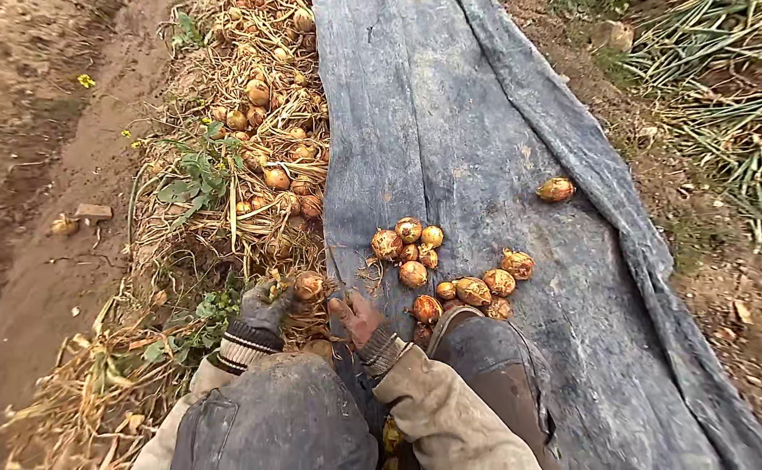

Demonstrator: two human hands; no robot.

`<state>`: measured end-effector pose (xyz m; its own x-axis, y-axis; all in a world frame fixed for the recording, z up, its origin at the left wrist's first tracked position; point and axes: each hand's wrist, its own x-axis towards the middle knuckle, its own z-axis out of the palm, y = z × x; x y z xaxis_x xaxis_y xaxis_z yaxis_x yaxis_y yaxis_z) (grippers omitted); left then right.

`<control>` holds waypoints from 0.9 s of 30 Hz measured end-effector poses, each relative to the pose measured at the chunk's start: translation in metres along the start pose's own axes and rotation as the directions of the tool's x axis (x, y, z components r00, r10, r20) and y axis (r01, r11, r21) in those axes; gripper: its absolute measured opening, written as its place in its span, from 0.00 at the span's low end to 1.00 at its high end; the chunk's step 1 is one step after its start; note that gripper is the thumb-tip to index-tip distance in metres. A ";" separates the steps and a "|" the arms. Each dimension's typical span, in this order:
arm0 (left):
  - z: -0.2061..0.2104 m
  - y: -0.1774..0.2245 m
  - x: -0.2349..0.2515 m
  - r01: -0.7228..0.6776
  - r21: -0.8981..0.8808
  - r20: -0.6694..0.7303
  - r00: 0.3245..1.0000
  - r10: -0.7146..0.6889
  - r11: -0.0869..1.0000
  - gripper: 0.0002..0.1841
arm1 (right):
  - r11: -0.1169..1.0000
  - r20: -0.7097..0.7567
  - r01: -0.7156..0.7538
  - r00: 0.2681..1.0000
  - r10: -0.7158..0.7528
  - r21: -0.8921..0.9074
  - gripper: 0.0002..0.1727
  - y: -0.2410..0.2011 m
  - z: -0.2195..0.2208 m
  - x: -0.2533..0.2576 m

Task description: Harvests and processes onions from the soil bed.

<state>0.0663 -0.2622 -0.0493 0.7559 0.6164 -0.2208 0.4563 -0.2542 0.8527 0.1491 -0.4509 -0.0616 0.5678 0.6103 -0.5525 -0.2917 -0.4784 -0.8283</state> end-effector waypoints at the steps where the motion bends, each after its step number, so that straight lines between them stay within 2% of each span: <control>1: -0.005 0.003 -0.015 -0.082 0.031 0.068 0.995 0.080 0.996 0.13 | 0.997 -0.003 0.074 0.997 -0.074 0.018 0.38 -0.002 0.004 -0.005; 2: -0.007 0.014 -0.029 -0.116 0.049 0.113 0.988 0.110 0.992 0.11 | 0.989 -0.013 0.138 0.990 -0.137 0.058 0.38 -0.004 0.007 -0.011; 5: -0.003 0.074 -0.061 0.116 -0.057 0.121 0.987 -0.108 0.992 0.01 | 0.953 -0.095 0.256 0.965 -0.243 0.163 0.32 -0.010 0.013 -0.024; 6: -0.005 0.073 -0.063 0.084 -0.085 0.107 0.991 -0.075 0.993 0.01 | 0.950 -0.110 0.262 0.963 -0.245 0.172 0.32 -0.011 0.013 -0.026; 7: -0.008 0.054 -0.059 -0.056 -0.106 0.065 0.996 0.063 0.993 0.03 | 0.953 -0.116 0.255 0.964 -0.238 0.167 0.31 -0.011 0.013 -0.027; 8: -0.013 0.028 -0.050 -0.276 -0.083 0.035 0.960 0.279 0.958 0.04 | 0.958 -0.112 0.241 0.968 -0.225 0.158 0.30 -0.010 0.012 -0.026; 9: -0.018 0.010 -0.038 -0.450 0.006 0.025 0.893 0.450 0.893 0.07 | 0.960 -0.117 0.227 0.971 -0.210 0.162 0.30 -0.008 0.012 -0.024; 10: -0.022 0.003 -0.029 -0.543 0.115 0.014 0.838 0.545 0.832 0.11 | 0.959 -0.132 0.208 0.974 -0.185 0.190 0.30 -0.005 0.013 -0.023; 11: -0.023 0.003 -0.023 -0.553 0.205 -0.022 0.822 0.569 0.808 0.12 | 0.955 -0.150 0.183 0.977 -0.151 0.232 0.30 -0.001 0.016 -0.019; 12: -0.020 0.010 -0.020 -0.513 0.265 -0.073 0.834 0.547 0.816 0.13 | 0.948 -0.159 0.148 0.982 -0.106 0.282 0.30 0.002 0.017 -0.017; 14: -0.012 0.021 -0.008 -0.444 0.301 -0.134 0.856 0.498 0.844 0.14 | 0.965 -0.154 0.042 0.988 -0.001 0.260 0.33 0.003 0.013 -0.016; 15: -0.008 0.020 0.001 -0.477 0.311 -0.097 0.844 0.527 0.822 0.13 | 0.983 -0.118 -0.015 0.992 0.038 0.184 0.35 0.004 0.010 -0.014; 17: -0.002 0.026 0.009 -0.571 0.324 0.158 0.819 0.552 0.754 0.12 | 0.995 -0.047 -0.087 0.995 0.090 0.058 0.39 0.011 0.008 -0.008; 19: 0.010 0.052 0.006 -0.588 0.412 0.476 0.790 0.386 0.696 0.12 | 0.988 -0.079 -0.101 0.991 0.111 0.117 0.35 0.016 0.007 -0.006; 20: 0.019 0.064 0.006 -0.590 0.478 0.567 0.773 0.284 0.651 0.13 | 0.974 -0.128 -0.090 0.985 0.119 0.207 0.32 0.015 0.006 -0.007; 21: 0.028 0.072 0.008 -0.596 0.522 0.589 0.769 0.247 0.610 0.13 | 0.955 -0.173 -0.075 0.977 0.128 0.286 0.32 0.012 0.004 -0.007; 23: 0.043 0.078 0.021 -0.601 0.515 0.492 0.791 0.363 0.612 0.11 | 0.906 -0.235 -0.030 0.962 0.141 0.422 0.37 0.006 -0.006 -0.012; 25: 0.050 0.076 0.047 -0.525 0.549 0.310 0.850 0.426 0.650 0.12 | 0.845 -0.351 0.111 0.931 0.095 0.523 0.37 0.004 -0.016 -0.021; 27: 0.049 0.064 0.071 -0.365 0.608 0.213 0.931 0.298 0.705 0.14 | 0.758 -0.457 0.254 0.887 0.064 0.600 0.38 0.007 -0.033 -0.027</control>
<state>0.1718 -0.2716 -0.0337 0.9392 0.3393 -0.0520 0.3315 -0.8571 0.3943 0.1571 -0.4913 -0.0490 0.8368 0.2218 -0.5006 -0.5389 0.1715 -0.8248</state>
